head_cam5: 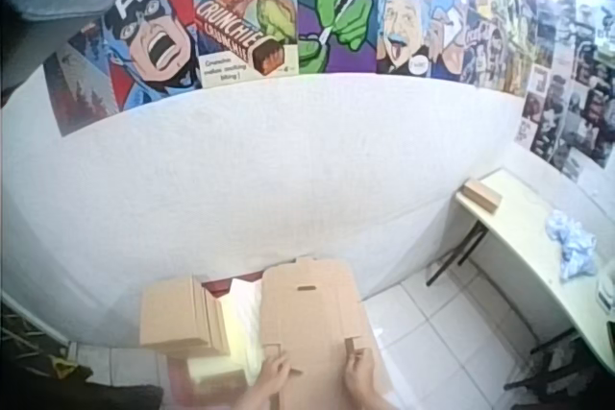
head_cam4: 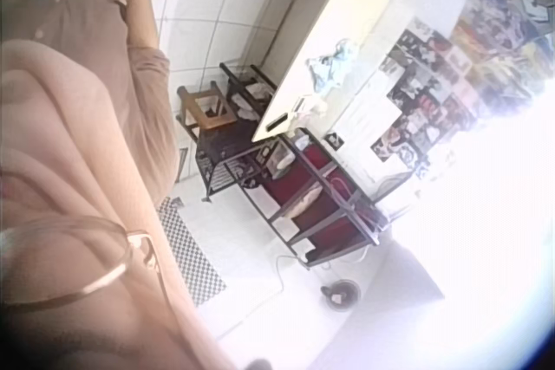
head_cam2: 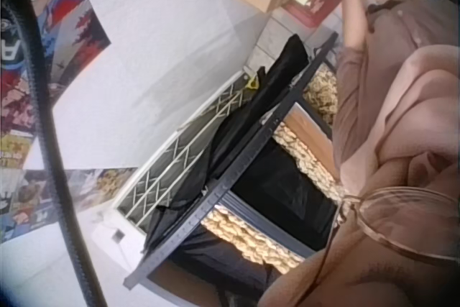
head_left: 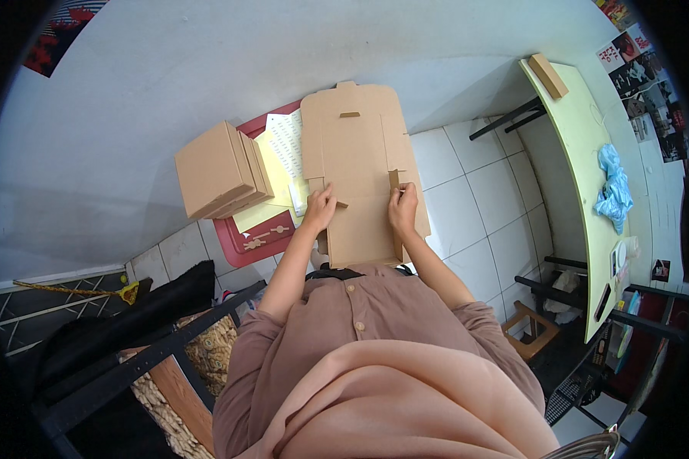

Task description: The person folds a flat cardboard sheet into a box shape, reaches into a storage rack to retrieve several plastic bags containing food snacks, and places the bags inside the box before closing it.

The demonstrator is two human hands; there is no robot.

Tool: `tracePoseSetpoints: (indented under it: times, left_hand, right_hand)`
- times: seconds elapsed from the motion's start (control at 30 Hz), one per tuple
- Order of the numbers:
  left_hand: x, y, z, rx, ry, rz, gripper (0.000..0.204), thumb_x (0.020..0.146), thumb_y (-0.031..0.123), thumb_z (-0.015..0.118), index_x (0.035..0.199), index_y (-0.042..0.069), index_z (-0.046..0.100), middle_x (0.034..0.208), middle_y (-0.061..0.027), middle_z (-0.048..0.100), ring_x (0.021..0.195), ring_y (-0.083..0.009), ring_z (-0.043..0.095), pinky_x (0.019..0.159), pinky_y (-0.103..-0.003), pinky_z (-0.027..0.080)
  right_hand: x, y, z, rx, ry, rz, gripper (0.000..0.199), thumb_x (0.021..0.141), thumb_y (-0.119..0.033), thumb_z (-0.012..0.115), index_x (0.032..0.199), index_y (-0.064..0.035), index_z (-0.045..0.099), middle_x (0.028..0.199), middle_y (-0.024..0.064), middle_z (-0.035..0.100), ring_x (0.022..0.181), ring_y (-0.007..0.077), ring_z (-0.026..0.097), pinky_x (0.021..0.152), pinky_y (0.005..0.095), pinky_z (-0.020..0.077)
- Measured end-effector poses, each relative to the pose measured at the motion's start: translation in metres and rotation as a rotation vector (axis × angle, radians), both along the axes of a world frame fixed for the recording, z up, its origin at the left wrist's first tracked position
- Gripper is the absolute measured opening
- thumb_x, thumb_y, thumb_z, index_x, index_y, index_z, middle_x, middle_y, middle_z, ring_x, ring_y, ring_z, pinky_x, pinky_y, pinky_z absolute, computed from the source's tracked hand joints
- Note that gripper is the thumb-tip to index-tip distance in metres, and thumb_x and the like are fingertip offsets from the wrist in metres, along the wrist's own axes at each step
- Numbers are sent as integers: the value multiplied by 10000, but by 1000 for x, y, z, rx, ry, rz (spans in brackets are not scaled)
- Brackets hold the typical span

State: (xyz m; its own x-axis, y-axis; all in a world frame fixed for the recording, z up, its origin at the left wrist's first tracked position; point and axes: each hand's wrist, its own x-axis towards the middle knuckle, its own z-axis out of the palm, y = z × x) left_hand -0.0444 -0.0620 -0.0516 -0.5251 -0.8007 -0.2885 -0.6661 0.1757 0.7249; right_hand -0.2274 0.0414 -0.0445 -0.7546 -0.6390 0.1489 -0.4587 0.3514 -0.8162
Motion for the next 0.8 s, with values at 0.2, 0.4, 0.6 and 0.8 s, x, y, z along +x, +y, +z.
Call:
tracePoseSetpoints:
  times: [0.2, 0.4, 0.6, 0.8]
  left_hand:
    - [-1, 0, 5, -10, 9, -21, 539, 817, 298, 396, 1286, 35, 421, 1001, -221, 506, 1029, -360, 424, 956, -395, 313]
    - [1, -3, -3, 15, -38, -53, 543, 827, 288, 417, 1309, 40, 386, 1046, -220, 502, 1043, -359, 421, 963, -402, 307]
    - [8, -1, -14, 15, 138, 25, 528, 901, 391, 386, 1293, 37, 400, 1126, -197, 491, 1067, -350, 425, 967, -404, 305]
    - [6, 2, -15, 78, 215, 100, 484, 892, 348, 460, 1252, 26, 428, 1093, -220, 471, 1071, -320, 431, 936, -367, 345]
  right_hand:
    - [2, 1, 4, -7, 33, -14, 85, 814, -14, 482, 870, 49, 471, 809, 221, 552, 770, 355, 548, 694, 407, 430]
    - [2, 1, 10, -4, -111, 84, 73, 812, -3, 482, 870, 38, 498, 804, 200, 562, 755, 324, 556, 699, 376, 443]
    - [-10, 5, 12, 18, -57, 333, 97, 822, -33, 487, 887, 35, 513, 808, 182, 563, 762, 308, 558, 717, 349, 447]
    - [-10, 4, 7, 86, -21, 417, 139, 842, -93, 481, 907, 24, 517, 895, 190, 531, 899, 323, 516, 804, 373, 407]
